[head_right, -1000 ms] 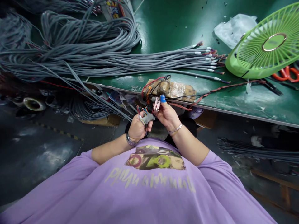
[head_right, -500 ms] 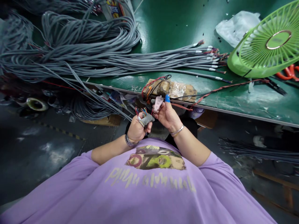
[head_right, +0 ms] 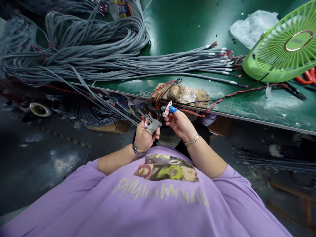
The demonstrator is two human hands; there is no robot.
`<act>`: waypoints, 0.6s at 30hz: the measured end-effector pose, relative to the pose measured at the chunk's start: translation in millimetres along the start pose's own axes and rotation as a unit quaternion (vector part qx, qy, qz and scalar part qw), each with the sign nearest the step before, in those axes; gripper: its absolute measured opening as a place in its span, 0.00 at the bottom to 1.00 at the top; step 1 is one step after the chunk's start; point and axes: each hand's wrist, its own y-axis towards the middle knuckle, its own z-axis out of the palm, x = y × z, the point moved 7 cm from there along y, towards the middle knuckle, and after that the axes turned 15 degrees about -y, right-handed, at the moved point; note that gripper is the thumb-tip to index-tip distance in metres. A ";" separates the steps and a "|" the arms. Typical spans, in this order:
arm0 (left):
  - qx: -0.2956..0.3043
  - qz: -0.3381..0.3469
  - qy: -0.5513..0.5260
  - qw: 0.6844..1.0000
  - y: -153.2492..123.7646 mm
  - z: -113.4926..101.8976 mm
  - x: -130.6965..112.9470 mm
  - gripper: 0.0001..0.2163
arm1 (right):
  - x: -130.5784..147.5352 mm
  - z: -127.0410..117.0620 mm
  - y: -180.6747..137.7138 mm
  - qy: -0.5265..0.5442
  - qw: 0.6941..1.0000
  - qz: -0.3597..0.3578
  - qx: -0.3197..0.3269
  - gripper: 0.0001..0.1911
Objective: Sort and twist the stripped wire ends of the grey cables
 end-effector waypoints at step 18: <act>0.005 0.006 0.028 1.000 5.0 4.0 0.4 0.16 | 0.8 -9.8 10.8 0.002 0.999 -0.021 -0.038 0.16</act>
